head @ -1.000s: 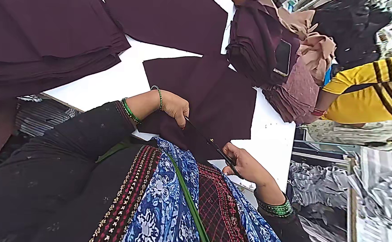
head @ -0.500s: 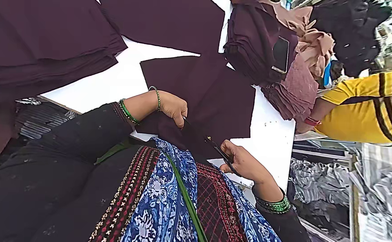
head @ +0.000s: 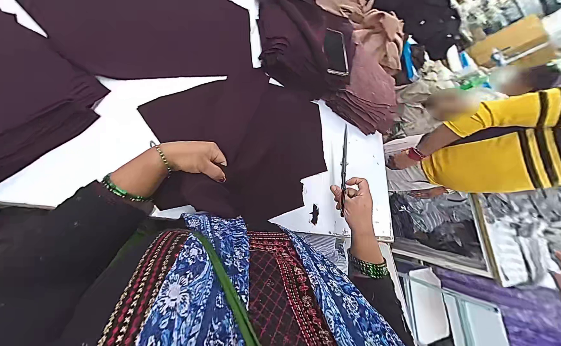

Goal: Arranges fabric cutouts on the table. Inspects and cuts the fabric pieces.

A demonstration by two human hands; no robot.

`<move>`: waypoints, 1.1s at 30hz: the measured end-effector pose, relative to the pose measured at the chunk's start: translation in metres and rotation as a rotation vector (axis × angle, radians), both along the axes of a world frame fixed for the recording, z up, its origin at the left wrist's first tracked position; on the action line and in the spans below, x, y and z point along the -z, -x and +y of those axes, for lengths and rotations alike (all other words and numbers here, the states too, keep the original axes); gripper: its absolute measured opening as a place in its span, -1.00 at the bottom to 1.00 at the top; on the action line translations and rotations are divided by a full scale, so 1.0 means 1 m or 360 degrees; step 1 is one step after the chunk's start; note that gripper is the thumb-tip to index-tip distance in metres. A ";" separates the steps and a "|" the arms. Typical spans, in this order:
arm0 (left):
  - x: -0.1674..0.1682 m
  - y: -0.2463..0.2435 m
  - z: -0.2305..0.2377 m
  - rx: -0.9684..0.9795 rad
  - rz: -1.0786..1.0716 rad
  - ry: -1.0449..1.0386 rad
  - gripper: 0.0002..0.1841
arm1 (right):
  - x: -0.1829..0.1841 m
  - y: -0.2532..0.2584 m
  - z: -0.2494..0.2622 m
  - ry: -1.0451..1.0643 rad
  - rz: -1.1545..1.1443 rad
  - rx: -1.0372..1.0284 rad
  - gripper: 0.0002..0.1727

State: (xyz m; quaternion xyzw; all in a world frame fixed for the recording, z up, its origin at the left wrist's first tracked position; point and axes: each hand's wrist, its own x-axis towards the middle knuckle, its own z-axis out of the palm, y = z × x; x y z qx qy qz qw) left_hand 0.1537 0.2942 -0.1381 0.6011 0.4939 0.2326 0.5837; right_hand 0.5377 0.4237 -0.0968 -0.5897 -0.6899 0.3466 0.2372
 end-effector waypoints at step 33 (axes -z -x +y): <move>-0.055 0.031 -0.134 -0.1175 0.0096 -0.2079 -0.88 | 0.018 0.159 -0.081 -0.0833 -0.0224 -0.1336 -0.70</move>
